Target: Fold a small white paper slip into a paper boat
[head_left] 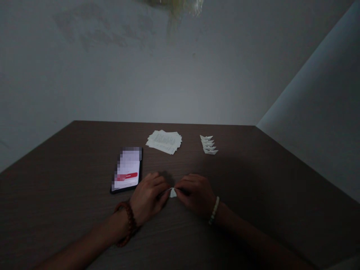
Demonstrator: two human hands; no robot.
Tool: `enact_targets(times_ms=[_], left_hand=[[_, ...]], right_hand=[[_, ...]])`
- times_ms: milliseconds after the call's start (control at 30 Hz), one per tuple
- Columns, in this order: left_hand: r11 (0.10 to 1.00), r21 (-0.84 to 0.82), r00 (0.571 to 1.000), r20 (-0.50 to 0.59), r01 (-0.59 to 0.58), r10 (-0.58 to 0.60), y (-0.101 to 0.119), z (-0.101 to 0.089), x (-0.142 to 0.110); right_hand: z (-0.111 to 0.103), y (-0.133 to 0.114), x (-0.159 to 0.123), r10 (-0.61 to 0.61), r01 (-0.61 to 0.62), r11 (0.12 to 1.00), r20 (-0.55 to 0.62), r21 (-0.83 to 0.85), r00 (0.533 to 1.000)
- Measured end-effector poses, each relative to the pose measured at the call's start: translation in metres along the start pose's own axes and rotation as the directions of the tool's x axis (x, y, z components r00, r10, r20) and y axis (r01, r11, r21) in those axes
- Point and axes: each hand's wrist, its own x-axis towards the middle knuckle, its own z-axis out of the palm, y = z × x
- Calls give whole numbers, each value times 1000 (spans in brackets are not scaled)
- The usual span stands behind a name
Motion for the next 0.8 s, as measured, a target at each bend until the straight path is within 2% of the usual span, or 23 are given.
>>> enact_targets(times_ms=[233, 567, 800], left_hand=[[999, 24, 999, 8, -35, 34, 0, -2, 0], [998, 38, 996, 80, -53, 50, 1, 1, -3], [999, -7, 996, 65, -53, 53, 1, 2, -5]], right_hand=[[-6, 4, -3, -48, 48, 999, 27, -4, 998], [-5, 13, -6, -220, 227, 943, 55, -242, 974], [-3, 14, -7, -190, 195, 959, 45, -205, 981]])
